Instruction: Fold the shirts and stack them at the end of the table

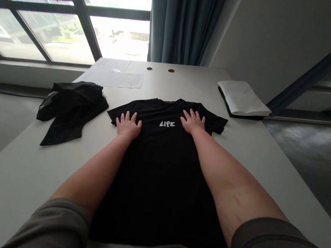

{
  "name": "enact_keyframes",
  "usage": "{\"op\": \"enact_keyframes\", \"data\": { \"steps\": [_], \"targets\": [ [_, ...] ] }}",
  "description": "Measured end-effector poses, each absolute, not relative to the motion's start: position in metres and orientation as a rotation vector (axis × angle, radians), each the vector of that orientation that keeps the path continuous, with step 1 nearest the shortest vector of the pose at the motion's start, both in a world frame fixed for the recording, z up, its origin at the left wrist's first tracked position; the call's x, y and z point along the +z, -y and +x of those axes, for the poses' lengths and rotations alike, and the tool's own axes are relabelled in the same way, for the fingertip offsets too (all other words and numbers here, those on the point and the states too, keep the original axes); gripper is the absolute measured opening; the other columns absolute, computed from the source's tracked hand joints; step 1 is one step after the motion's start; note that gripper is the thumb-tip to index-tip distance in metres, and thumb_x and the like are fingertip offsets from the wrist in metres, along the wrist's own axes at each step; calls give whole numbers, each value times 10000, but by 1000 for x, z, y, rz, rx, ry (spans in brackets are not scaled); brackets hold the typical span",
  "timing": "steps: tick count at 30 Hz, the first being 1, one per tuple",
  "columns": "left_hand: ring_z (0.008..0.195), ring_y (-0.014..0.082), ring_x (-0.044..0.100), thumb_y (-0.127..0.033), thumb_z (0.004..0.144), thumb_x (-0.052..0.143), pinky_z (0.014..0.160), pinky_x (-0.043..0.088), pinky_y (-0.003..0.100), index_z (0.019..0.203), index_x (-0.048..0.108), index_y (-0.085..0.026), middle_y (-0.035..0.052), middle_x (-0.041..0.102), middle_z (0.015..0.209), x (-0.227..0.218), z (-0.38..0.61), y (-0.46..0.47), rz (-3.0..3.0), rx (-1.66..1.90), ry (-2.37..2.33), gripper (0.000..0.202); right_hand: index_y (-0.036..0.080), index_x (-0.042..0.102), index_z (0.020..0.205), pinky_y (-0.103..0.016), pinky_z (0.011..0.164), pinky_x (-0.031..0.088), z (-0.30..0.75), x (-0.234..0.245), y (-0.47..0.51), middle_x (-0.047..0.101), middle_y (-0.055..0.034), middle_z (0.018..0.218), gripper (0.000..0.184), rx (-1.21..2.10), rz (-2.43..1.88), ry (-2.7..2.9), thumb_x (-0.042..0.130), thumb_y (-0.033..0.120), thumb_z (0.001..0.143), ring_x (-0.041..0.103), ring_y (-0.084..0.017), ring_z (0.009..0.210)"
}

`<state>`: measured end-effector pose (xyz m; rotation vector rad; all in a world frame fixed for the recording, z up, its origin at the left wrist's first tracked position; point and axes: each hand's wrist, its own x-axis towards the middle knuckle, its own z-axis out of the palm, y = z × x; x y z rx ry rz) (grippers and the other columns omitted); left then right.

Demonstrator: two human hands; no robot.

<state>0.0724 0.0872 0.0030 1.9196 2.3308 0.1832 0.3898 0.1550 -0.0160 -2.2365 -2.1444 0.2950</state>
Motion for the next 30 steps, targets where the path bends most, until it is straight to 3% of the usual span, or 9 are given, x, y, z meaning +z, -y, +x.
{"op": "enact_keyframes", "data": {
  "steps": [4,11,16,21,26,30],
  "targets": [
    [1599,333,232,-583,1004,325,1313,189,553,1624,394,-233,103,267,1727,3,39,-80,1951,184,-2332,715,354,232,1679,-671,1260,104,390,-15,-152,107,-41,1761,683,263,-2234,2131,227,634,1056,114,-338,1608],
    [1596,335,242,-585,1020,269,1290,225,596,1637,365,-243,118,242,1731,3,-21,-53,1942,159,-2353,712,327,259,1676,-633,1277,116,390,-14,-148,140,-58,1755,669,254,-2219,2091,258,605,1067,139,-320,1608],
    [1593,346,245,-554,1025,270,1281,232,607,1636,367,-232,134,261,1724,1,-25,-45,1953,156,-2344,698,280,212,1691,-548,1285,199,398,-15,-138,120,-99,1755,679,211,-2172,1963,294,552,1074,176,-323,1601],
    [1586,348,257,-533,1022,294,1280,226,618,1615,410,-232,126,299,1712,0,-23,-51,1955,213,-2328,675,218,241,1687,-590,1288,133,416,-17,-137,151,-117,1747,703,300,-2376,1870,239,557,1071,157,-344,1603],
    [1594,353,237,-538,1023,282,1273,218,634,1623,391,-275,108,267,1726,0,-21,-55,1942,168,-2328,664,245,183,1701,-593,1289,118,454,-12,-145,67,-93,1761,714,410,-2514,1796,184,577,1068,101,-347,1614],
    [1599,362,217,-548,1025,263,1268,207,652,1639,353,-278,115,241,1733,0,-18,-55,1934,140,-2340,677,278,210,1693,-635,1274,122,496,-11,-138,85,-74,1761,682,372,-2548,1804,216,551,1068,108,-348,1612]
  ]
}}
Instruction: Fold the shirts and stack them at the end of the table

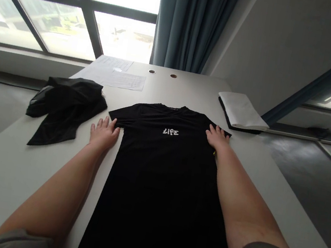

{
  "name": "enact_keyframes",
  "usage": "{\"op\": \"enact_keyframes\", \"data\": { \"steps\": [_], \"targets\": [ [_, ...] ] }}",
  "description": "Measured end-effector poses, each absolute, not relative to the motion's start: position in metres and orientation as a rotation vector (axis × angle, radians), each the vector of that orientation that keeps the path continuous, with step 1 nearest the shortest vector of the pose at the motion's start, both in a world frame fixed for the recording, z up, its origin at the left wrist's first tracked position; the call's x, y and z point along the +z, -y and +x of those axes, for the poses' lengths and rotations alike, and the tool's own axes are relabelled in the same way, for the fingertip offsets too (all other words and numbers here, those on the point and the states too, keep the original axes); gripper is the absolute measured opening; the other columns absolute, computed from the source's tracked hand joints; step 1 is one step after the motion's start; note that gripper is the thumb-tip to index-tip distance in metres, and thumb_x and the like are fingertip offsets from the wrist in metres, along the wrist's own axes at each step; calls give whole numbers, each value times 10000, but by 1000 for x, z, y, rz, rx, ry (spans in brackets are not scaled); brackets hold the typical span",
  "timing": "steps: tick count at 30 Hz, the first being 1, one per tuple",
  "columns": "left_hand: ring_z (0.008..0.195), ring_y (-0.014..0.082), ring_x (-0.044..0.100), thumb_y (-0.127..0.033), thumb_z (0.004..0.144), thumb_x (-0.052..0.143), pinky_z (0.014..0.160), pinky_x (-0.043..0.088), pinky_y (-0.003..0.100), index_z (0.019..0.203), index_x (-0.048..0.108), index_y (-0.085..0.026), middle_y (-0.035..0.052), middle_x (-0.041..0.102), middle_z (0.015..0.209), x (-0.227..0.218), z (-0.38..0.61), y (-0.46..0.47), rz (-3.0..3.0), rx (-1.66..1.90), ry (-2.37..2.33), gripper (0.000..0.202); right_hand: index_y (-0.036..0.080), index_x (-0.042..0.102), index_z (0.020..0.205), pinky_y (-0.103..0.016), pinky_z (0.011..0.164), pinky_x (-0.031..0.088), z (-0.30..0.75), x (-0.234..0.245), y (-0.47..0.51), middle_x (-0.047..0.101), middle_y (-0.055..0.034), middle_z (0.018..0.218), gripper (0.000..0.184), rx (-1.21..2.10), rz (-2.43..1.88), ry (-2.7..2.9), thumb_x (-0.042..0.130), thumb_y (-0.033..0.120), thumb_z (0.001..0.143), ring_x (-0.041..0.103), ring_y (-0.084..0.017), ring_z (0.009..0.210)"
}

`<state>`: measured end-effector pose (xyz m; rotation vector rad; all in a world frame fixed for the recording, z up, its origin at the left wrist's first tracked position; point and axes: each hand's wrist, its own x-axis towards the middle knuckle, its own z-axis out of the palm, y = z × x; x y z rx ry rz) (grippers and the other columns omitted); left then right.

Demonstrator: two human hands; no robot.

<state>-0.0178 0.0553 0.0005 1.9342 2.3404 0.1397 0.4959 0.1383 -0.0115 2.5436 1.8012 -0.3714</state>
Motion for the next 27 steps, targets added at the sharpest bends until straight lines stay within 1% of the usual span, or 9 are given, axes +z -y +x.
{"op": "enact_keyframes", "data": {
  "steps": [4,8,10,12,14,16,18,22,27],
  "targets": [
    [1601,358,212,-547,1025,268,1275,196,645,1638,356,-283,111,237,1735,1,-17,-55,1920,143,-2343,672,263,320,1660,-647,1261,163,531,-19,-117,211,-93,1736,639,-196,2625,-1843,257,498,1069,203,-326,1590],
    [1598,362,217,-547,1024,284,1277,189,647,1633,367,-277,116,251,1730,2,-17,-54,1931,164,-2335,671,103,421,1590,-592,1265,214,546,-27,-106,314,-227,1668,765,-112,2872,-1656,441,595,1004,273,-375,1552],
    [1595,367,222,-546,1023,293,1276,191,650,1631,371,-276,118,253,1729,2,-18,-53,1937,170,-2336,670,26,469,1528,-549,1265,243,547,-28,-108,361,-282,1619,817,-81,2986,-1581,554,596,948,313,-394,1525],
    [1593,370,226,-547,1021,299,1274,192,653,1628,376,-278,119,256,1728,1,-18,-53,1936,170,-2336,669,18,550,1435,-496,1238,312,545,-27,-110,475,-282,1523,722,-64,3037,-1632,612,515,915,403,-376,1461],
    [1592,371,229,-551,1019,305,1273,194,656,1623,386,-282,117,259,1727,1,-19,-53,1937,174,-2333,666,54,642,1298,-442,1179,392,542,-25,-113,597,-243,1368,531,-46,3033,-1769,606,397,894,501,-338,1355],
    [1591,373,228,-555,1017,312,1273,192,657,1620,393,-283,115,260,1727,1,-19,-53,1939,186,-2331,666,93,693,1161,-412,1115,442,538,-23,-113,654,-208,1232,384,-25,3010,-1901,577,314,868,564,-315,1245],
    [1593,374,224,-561,1016,313,1275,186,656,1619,397,-282,115,260,1727,1,-19,-53,1940,192,-2330,670,116,689,1127,-416,1054,474,535,-20,-113,674,-192,1162,348,-22,3036,-1965,550,293,861,603,-312,1150],
    [1596,370,218,-564,1014,312,1279,178,651,1619,397,-287,108,254,1730,2,-18,-53,1924,187,-2327,671,138,578,1281,-431,920,510,527,-13,-108,692,-161,1061,439,22,3237,-1963,506,308,883,646,-306,975],
    [1597,371,216,-562,1012,326,1282,174,647,1615,404,-286,103,250,1732,4,-16,-52,1916,191,-2320,668,174,411,1425,-412,869,505,520,-7,-101,691,-88,964,590,8,3271,-2107,492,257,846,647,-275,877]
  ]
}}
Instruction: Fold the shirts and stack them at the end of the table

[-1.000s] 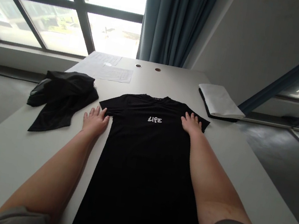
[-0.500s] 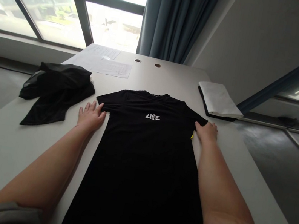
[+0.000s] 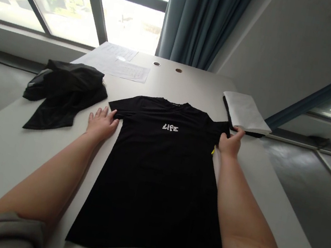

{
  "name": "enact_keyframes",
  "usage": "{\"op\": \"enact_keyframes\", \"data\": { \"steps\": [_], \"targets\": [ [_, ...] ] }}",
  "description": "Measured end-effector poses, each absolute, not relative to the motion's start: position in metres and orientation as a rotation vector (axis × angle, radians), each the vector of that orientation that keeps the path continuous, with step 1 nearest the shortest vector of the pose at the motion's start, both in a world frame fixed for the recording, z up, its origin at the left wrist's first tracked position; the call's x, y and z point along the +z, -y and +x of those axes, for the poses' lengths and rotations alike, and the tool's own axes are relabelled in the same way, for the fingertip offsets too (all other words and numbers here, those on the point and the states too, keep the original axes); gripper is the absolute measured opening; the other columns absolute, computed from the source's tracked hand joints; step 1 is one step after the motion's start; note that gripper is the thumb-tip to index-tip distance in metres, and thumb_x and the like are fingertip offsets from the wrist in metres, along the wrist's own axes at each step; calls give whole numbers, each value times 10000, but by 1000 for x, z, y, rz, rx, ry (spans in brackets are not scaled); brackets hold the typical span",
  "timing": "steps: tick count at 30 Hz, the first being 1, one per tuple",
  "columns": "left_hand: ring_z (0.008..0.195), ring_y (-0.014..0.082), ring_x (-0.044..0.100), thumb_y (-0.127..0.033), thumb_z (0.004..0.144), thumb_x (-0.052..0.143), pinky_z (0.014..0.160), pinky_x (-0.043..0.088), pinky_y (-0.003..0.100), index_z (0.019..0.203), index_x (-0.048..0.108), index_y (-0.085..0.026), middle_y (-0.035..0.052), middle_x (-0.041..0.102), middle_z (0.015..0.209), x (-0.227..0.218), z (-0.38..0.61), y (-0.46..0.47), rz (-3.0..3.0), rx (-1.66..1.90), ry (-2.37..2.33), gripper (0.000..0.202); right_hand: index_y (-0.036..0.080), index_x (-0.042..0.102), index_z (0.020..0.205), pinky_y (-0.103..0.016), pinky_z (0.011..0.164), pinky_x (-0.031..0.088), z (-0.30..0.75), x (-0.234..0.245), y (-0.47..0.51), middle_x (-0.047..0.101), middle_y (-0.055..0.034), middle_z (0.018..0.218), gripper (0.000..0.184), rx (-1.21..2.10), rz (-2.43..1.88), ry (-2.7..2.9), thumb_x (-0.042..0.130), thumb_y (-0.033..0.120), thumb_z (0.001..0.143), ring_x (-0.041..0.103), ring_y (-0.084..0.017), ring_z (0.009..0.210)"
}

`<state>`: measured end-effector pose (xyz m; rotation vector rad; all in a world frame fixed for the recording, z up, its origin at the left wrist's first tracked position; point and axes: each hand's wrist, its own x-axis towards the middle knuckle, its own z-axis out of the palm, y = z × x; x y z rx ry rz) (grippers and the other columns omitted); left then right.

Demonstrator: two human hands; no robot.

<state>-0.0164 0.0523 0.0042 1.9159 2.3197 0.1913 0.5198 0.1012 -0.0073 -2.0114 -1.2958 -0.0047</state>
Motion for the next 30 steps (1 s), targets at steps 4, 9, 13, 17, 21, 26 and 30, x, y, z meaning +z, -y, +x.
{"op": "enact_keyframes", "data": {
  "steps": [4,9,13,17,21,26,30],
  "targets": [
    [1599,372,211,-567,1011,317,1282,172,645,1617,399,-290,106,250,1732,5,-16,-52,1920,186,-2317,671,212,548,1283,-400,908,500,518,-6,-100,699,-91,1046,470,-21,-2006,1396,455,223,822,650,-270,944],
    [1599,373,211,-562,1012,312,1279,178,648,1615,402,-285,114,252,1730,3,-17,-53,1924,182,-2320,669,184,472,1380,-415,930,490,516,-3,-99,704,-101,1048,547,-65,-2010,1342,433,197,835,657,-286,982],
    [1595,375,221,-561,1010,318,1275,188,654,1612,406,-287,111,259,1728,1,-19,-54,1940,184,-2326,667,170,402,1473,-443,894,488,513,-1,-97,687,-92,944,614,-49,-2052,1384,452,241,865,646,-305,894],
    [1597,373,217,-563,1011,312,1274,187,654,1616,399,-292,112,254,1730,0,-20,-54,1947,181,-2323,668,203,487,1396,-429,883,486,516,-4,-100,676,-74,886,517,-28,-2078,1367,441,265,885,636,-298,875],
    [1597,368,220,-561,1011,317,1277,185,649,1612,405,-293,112,261,1727,1,-19,-54,1938,178,-2330,664,203,518,1281,-401,879,490,523,-10,-106,670,-65,865,415,30,-2083,1191,440,245,876,642,-283,896],
    [1595,371,221,-571,1010,315,1275,187,652,1613,402,-299,105,254,1731,1,-19,-54,1938,171,-2328,666,189,504,1238,-391,847,483,531,-13,-109,643,-67,855,396,27,-2118,1042,451,165,846,634,-279,857],
    [1594,374,222,-566,1010,323,1272,193,654,1613,402,-297,110,254,1730,1,-19,-54,1940,171,-2325,665,220,552,1162,-383,833,479,532,-15,-110,616,-35,807,352,25,-2101,1087,424,156,840,606,-260,804]
  ]
}}
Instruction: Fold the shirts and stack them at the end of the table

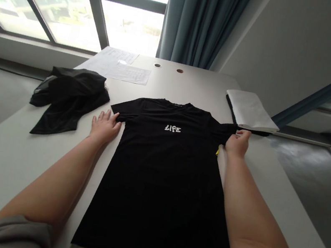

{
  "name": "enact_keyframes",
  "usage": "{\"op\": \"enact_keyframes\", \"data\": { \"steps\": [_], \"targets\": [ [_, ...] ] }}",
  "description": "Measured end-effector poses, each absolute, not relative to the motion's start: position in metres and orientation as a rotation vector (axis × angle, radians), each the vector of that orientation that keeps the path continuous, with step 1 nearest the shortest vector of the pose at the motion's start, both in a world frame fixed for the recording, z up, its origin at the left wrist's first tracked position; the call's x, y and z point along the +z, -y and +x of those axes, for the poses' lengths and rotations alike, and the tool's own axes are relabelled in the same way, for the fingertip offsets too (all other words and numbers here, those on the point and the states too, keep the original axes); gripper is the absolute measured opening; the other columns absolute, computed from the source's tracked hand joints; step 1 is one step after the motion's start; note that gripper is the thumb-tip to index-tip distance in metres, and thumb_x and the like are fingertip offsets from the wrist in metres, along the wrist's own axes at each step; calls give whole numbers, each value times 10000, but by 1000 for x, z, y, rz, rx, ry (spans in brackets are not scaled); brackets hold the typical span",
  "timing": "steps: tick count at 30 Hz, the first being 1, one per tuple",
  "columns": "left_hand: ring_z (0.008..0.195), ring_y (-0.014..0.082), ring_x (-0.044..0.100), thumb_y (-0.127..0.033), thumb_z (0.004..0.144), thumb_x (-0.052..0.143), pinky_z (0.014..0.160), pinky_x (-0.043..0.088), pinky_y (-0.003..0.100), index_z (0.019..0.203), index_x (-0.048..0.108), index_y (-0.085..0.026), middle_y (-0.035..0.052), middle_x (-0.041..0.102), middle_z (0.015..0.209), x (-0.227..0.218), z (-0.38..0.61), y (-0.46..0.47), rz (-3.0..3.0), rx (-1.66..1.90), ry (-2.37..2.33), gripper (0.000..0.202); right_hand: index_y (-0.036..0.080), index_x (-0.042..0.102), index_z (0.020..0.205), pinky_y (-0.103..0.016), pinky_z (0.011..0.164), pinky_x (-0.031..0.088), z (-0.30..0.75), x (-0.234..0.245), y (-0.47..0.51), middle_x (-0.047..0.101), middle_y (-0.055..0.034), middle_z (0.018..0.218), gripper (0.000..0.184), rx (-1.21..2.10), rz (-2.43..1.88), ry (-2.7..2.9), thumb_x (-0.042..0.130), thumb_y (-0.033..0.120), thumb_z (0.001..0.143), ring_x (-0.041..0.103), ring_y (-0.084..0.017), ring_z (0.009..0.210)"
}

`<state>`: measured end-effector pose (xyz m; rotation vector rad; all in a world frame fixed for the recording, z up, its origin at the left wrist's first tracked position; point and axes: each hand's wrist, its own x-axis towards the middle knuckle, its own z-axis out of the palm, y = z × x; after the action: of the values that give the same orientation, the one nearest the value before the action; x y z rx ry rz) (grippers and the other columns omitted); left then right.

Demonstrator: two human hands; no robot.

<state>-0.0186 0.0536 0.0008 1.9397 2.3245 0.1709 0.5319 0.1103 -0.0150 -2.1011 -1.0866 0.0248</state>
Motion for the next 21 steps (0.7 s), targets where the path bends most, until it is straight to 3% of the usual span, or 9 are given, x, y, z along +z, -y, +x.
{"op": "enact_keyframes", "data": {
  "steps": [4,9,21],
  "targets": [
    [1594,374,220,-561,1011,322,1271,193,656,1610,408,-295,112,254,1730,1,-19,-54,1940,174,-2324,661,215,642,1033,-371,842,485,532,-18,-111,648,-51,871,317,-2,-2046,1206,425,175,805,593,-241,815],
    [1596,369,218,-562,1008,326,1273,195,651,1612,402,-303,102,259,1729,1,-18,-54,1931,164,-2329,662,204,739,1004,-385,886,509,529,-18,-111,715,-81,944,346,-10,-2045,1278,463,193,796,631,-260,888],
    [1602,366,203,-538,1015,335,1278,180,651,1618,393,-293,108,241,1734,3,-17,-53,1913,166,-2325,654,133,700,1279,-450,1068,498,526,-15,-111,710,-152,1244,482,-75,-1901,1383,493,214,851,647,-290,1144]
  ]
}}
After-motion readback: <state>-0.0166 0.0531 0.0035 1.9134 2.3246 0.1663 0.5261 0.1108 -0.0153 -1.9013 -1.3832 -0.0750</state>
